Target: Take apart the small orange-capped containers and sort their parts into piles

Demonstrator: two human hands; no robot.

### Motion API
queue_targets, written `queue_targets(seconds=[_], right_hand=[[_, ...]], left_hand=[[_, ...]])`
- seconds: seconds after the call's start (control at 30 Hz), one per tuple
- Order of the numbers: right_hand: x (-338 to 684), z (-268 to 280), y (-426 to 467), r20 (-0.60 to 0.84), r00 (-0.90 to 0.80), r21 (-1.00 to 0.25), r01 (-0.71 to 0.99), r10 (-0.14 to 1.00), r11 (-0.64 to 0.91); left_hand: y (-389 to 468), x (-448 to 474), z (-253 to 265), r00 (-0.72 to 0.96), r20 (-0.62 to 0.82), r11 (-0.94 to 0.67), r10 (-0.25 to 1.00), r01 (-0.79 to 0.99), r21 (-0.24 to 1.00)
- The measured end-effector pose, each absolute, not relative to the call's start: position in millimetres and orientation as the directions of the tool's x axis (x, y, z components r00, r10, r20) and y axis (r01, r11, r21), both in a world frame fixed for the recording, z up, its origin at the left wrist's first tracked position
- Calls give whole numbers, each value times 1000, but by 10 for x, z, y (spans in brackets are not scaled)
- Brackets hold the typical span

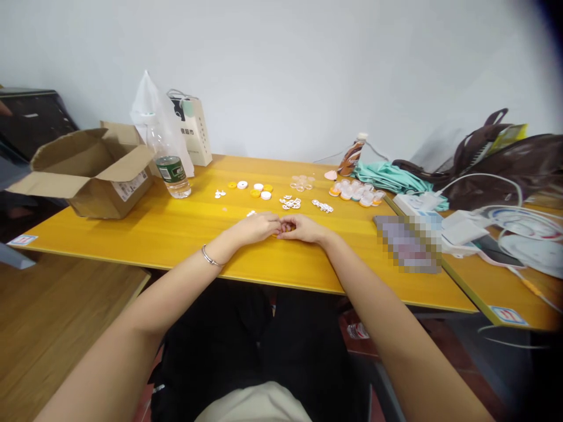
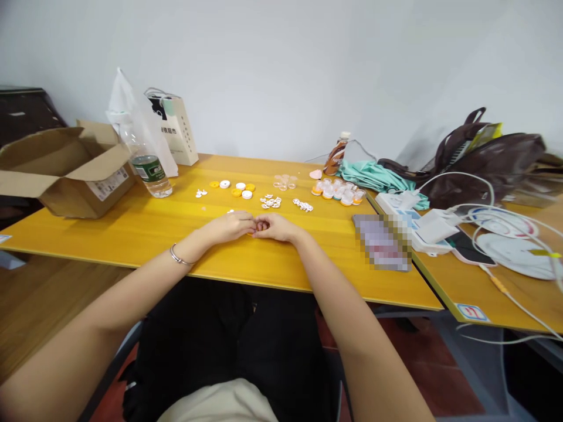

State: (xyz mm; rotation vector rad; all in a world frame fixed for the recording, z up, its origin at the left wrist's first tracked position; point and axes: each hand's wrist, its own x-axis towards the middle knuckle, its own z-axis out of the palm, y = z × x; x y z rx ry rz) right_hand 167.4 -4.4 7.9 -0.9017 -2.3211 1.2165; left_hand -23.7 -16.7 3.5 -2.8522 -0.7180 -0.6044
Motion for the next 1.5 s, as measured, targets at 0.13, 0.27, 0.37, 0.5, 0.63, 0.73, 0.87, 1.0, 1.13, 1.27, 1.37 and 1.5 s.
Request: queue_targets(seconds=[0.13, 0.27, 0.37, 0.5, 0.63, 0.73, 0.87, 1.0, 1.13, 1.27, 1.37, 1.5], right_hand=[[1672, 74, -37, 20, -727, -819, 382, 686, 428], [1671, 73, -31, 17, -728, -823, 379, 686, 423], [1673, 78, -35, 21, -732, -832, 365, 681, 418], [1676, 88, -44, 17, -736, -846, 350, 677, 402], [1680, 84, -45, 12, -706, -833, 384, 708, 397], [1680, 67, -41, -11, -673, -842, 406, 740, 356], [1677, 49, -41, -23, -663, -853, 403, 749, 330], [1675, 45, -45, -21, -657, -859, 397, 754, 323], [1675, 39, -37, -19, -655, -865, 390, 756, 316], [1676, 33, -30, -21, -655, -862, 394, 755, 318], [1677, 40, -37, -19, -661, -860, 393, 750, 325], [1673, 75, -62, -13, -679, -859, 384, 734, 339]], left_hand=[[-186, -254, 27, 843, 409, -878, 349, 447, -173], [-186, -263, 44, 851, 410, -875, 327, 437, -209], [-171, -249, 41, 834, 442, -881, 331, 440, -171], [-168, -224, 43, 808, 466, -905, 360, 424, -35], [-174, -289, 110, 728, 517, -884, 450, 444, 145], [-129, -443, 184, 613, 551, -805, 566, 554, 211], [-15, -668, 212, 527, 465, -668, 712, 713, 213], [65, -743, 145, 521, 430, -637, 738, 747, 188], [77, -720, 106, 524, 422, -633, 739, 755, 170], [12, -681, 151, 539, 423, -651, 728, 738, 180], [-80, -599, 192, 592, 432, -711, 680, 676, 193], [-168, -440, 185, 750, 419, -857, 512, 481, 187]])
